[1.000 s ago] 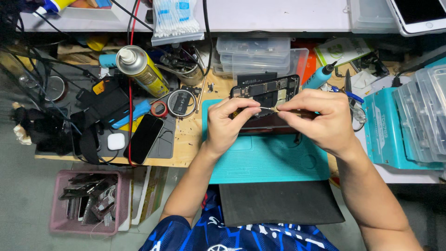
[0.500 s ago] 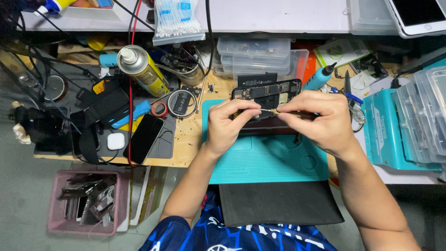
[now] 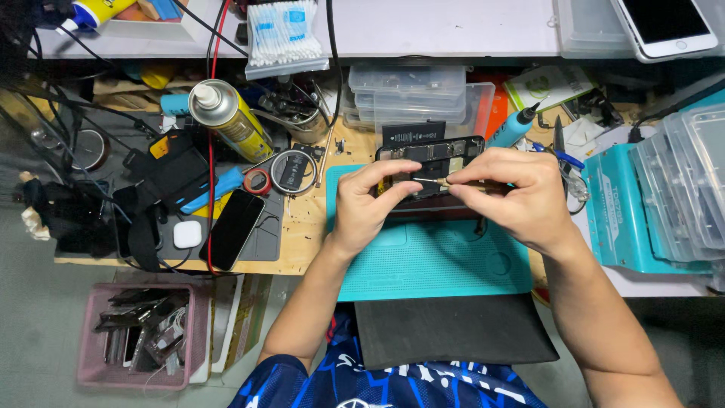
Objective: The person repairs a disassembled smartphone at a workbench, holding the phone body in one hand while using a screwdriver to remove and reinsert screws from the frame and internal components. They reposition the phone repeatedly, work on different edges and the midframe, and set the phone down on the mat between operations.
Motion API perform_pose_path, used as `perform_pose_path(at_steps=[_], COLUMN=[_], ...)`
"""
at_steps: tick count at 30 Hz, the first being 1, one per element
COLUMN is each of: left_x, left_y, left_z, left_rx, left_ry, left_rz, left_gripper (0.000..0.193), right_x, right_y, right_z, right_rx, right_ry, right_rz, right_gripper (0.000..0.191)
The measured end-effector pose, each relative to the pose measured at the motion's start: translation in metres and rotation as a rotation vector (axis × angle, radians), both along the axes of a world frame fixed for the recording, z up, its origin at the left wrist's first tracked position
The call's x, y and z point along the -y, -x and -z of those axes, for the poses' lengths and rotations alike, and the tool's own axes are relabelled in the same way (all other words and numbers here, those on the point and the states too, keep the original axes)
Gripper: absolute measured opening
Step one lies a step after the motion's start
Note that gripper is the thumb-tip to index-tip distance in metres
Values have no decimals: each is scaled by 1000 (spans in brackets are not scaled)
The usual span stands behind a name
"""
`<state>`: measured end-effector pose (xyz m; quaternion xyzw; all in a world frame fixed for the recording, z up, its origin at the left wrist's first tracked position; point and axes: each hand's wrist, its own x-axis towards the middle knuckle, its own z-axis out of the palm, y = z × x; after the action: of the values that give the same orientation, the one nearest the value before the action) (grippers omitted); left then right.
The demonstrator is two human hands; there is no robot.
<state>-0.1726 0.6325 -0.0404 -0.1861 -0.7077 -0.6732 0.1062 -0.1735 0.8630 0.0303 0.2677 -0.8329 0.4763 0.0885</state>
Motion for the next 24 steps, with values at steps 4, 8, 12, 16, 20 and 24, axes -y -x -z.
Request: perform_pose_path(at_steps=[4, 8, 12, 16, 20, 24], left_x=[-4, -8, -9, -13, -17, -17], left_y=[1, 2, 3, 3, -4, -9], left_z=[2, 6, 13, 19, 16, 6], left_rx=[42, 42, 111, 147, 126, 127], left_ry=[-169, -413, -390, -392, -330, -155], left_rz=[21, 17, -22, -6, -58, -189], left_gripper=[47, 61, 45, 30, 26, 25], right_x=[-3, 1, 10, 20, 29, 32], right_y=[-5, -10, -12, -13, -12, -11], right_z=[-3, -7, -12, -15, -16, -19], right_rx=[8, 38, -99, -222, -275, -327], right_ry=[19, 58, -60, -159, -180, -235], right_rz=[63, 130, 156, 138, 93, 83], right_gripper=[13, 14, 15, 15, 17, 17])
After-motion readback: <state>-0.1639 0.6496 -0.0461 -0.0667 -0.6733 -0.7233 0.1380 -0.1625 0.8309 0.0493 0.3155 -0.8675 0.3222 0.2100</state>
